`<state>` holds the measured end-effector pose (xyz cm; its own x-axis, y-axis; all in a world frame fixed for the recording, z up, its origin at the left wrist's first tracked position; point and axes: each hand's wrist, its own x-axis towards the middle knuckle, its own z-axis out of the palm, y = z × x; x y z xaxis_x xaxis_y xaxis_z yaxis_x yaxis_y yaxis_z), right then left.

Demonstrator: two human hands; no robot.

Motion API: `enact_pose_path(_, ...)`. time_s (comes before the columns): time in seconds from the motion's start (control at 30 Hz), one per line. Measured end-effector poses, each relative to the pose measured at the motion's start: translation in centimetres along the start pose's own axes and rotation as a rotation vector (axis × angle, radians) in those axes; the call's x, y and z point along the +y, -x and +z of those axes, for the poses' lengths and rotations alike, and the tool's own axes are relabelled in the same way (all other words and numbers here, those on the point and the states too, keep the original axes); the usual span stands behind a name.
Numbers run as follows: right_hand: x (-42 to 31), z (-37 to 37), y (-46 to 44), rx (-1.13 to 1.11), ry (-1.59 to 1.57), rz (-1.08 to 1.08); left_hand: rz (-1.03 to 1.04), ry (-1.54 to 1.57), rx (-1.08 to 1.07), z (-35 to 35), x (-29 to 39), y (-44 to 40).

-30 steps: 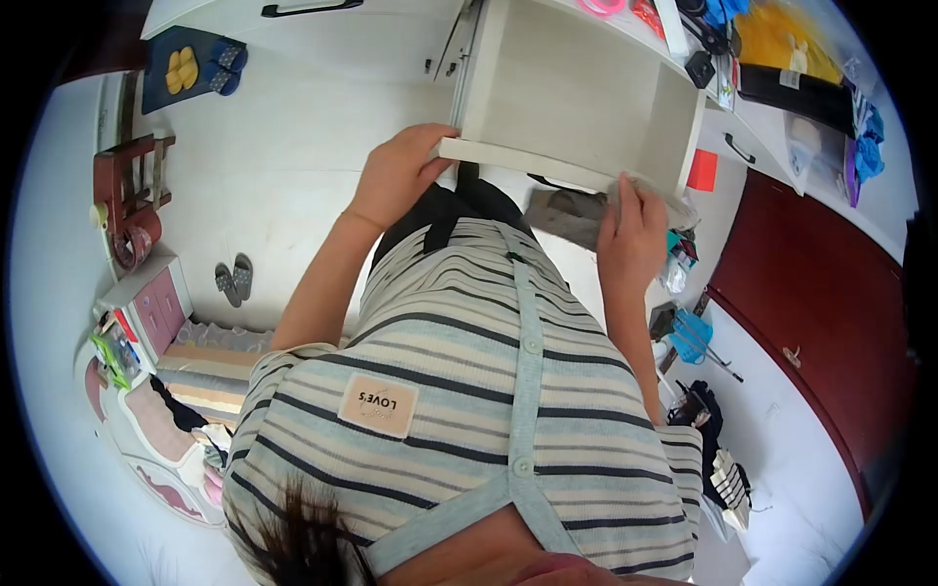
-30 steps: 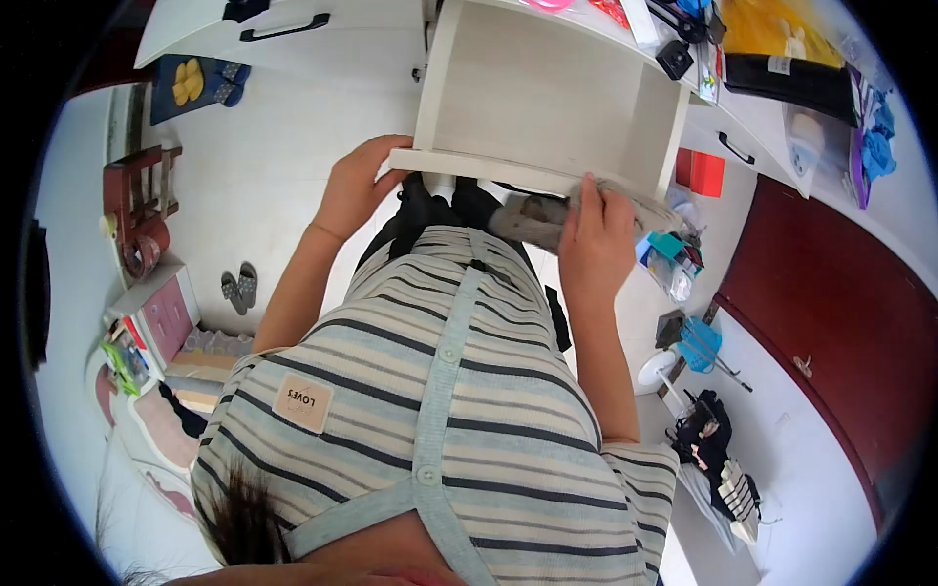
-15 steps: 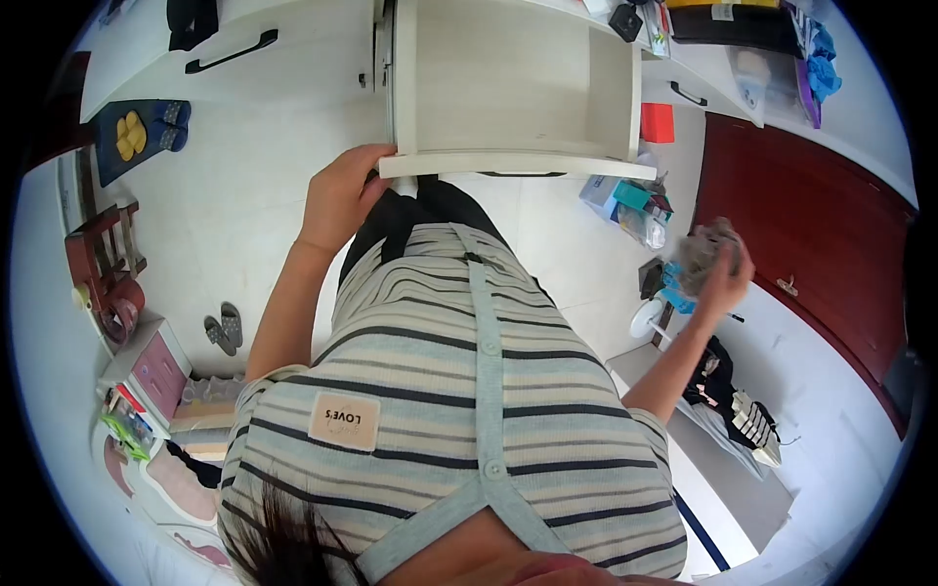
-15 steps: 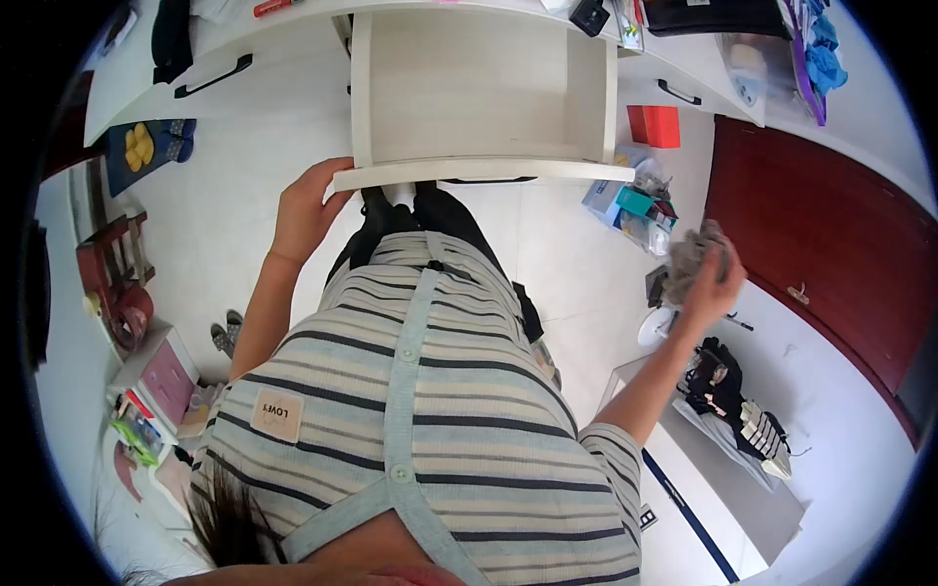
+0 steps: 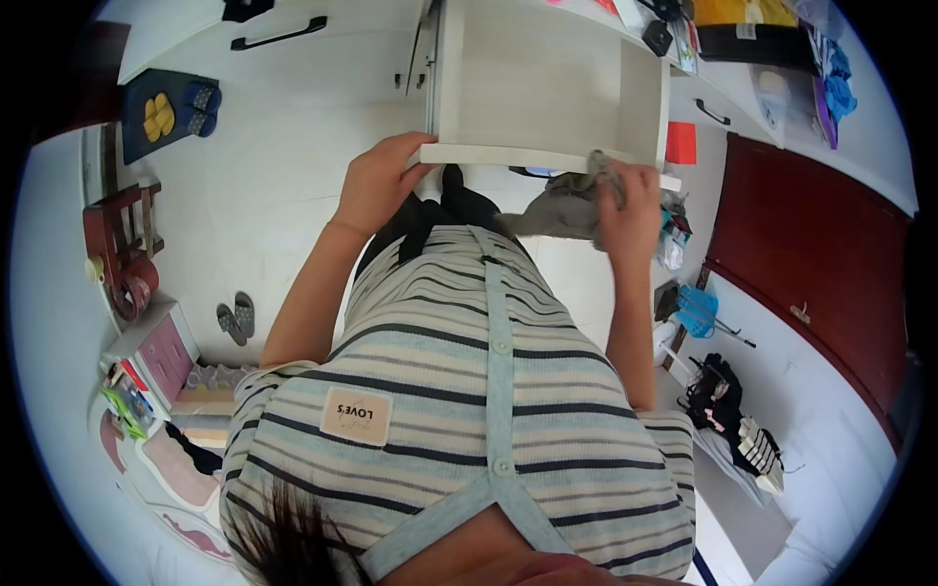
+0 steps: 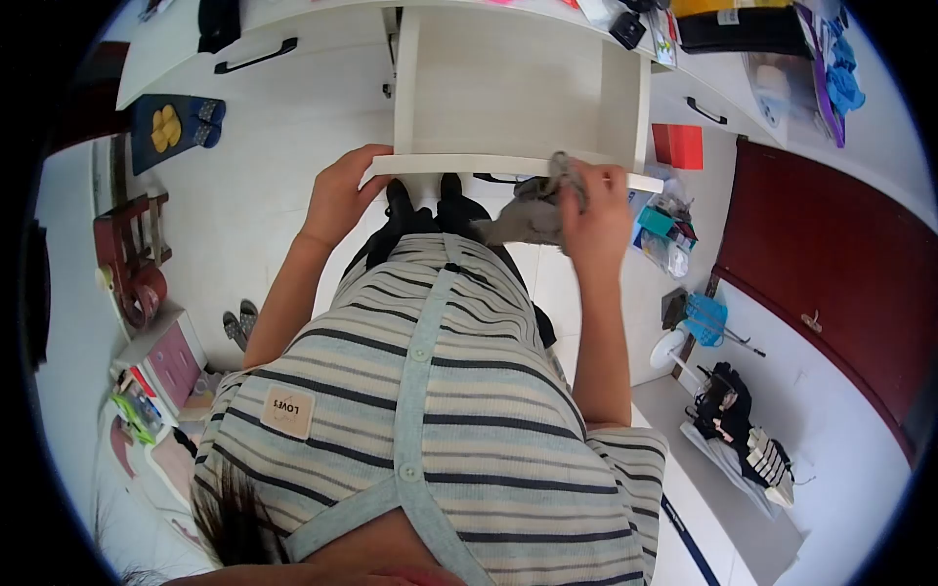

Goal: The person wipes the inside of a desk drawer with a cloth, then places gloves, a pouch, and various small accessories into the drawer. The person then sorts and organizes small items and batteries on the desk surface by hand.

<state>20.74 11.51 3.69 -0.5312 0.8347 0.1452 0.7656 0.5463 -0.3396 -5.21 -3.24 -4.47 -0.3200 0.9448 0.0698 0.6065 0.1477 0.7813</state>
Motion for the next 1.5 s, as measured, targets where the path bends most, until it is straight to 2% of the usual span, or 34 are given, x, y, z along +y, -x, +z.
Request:
enact_pose_path(0.17,-8.6,3.4,-0.2,-0.085,-0.025,-0.254,-0.007,-0.013,-0.006,0.2,0.3,0.2)
enact_pose_path(0.23,-11.0,4.1,-0.5,-0.086,-0.124,-0.36,0.0,-0.012,-0.005,0.1,0.3,0.2)
enact_pose_path(0.37,-6.4,2.5,-0.5,-0.054,-0.008,-0.28,-0.035,0.026,-0.006,0.4,0.2,0.2)
enact_pose_path(0.47,-0.6,0.2,-0.2,0.01,0.259,-0.075,0.022,0.031,0.07,0.8,0.1,0.4)
enact_pose_path(0.57,2.6,-0.6,-0.5,0.106,0.258,0.001,-0.035,0.045,0.016,0.3,0.5,0.3)
enact_pose_path(0.6,2.0,-0.5,-0.8,0.11,0.255,-0.004,-0.021,0.033,0.036,0.4,0.3,0.3)
enact_pose_path(0.67,0.1,0.2,-1.2,0.104,0.338,-0.185,0.0,0.017,0.057,0.5,0.2,0.2)
enact_pose_path(0.7,-2.0,0.2,-1.3,0.026,0.343,-0.195,0.0,0.006,0.044,0.4,0.2,0.1)
enact_pose_path(0.73,-3.3,1.5,-1.5,0.077,0.325,-0.298,0.001,-0.007,0.029,0.3,0.2,0.0)
enact_pose_path(0.8,-6.9,3.0,-1.4,0.03,0.161,-0.374,0.026,-0.021,0.033,0.3,-0.1,0.0)
enact_pose_path(0.87,-10.4,2.9,-1.6,-0.146,-0.047,-0.469,0.055,-0.039,0.04,0.4,-0.5,0.1)
enact_pose_path(0.9,-11.1,3.2,-1.4,-0.131,-0.055,-0.471,0.023,-0.001,-0.014,0.3,-0.6,0.4)
enact_pose_path(0.97,-12.3,3.8,-1.6,-0.343,-0.594,-0.469,-0.009,0.025,-0.051,-0.3,-0.8,0.9)
enact_pose_path(1.0,-12.7,3.4,-1.8,-0.34,-0.601,-0.482,-0.049,0.289,-0.04,-0.7,-0.9,1.4)
enact_pose_path(1.07,-13.7,2.4,-2.2,-0.349,-0.815,-0.357,-0.078,0.9,-0.064,-1.8,-1.8,2.8)
enact_pose_path(1.1,-13.8,2.8,-2.6,-0.346,-0.825,-0.364,-0.078,0.888,-0.06,-2.4,-1.2,3.4)
enact_pose_path(1.17,-14.0,4.2,-3.7,-0.195,-0.987,-0.207,-0.226,1.406,0.026,-4.0,0.7,4.9)
enact_pose_path(1.2,-14.4,4.4,-4.3,-0.195,-1.0,-0.219,-0.164,1.266,0.052,-4.9,1.8,5.0)
enact_pose_path(1.23,-14.7,4.7,-4.8,-0.203,-1.037,-0.194,-0.155,1.254,0.063,-5.1,2.2,4.8)
enact_pose_path(1.3,-15.0,5.1,-6.2,-0.213,-1.085,-0.18,-0.169,0.901,0.142,-5.5,3.2,4.3)
enact_pose_path(1.33,-14.6,5.2,-7.0,-0.246,-1.106,-0.197,-0.256,0.941,0.233,-6.0,3.8,3.3)
enact_pose_path(1.43,-13.1,5.0,-9.6,-0.304,-1.187,-0.177,-0.172,0.795,0.325,-8.2,3.2,-0.1)
enact_pose_path(1.5,-11.0,5.8,-11.4,-0.058,-0.743,-0.384,-0.101,0.71,0.31,-8.0,3.2,-3.2)
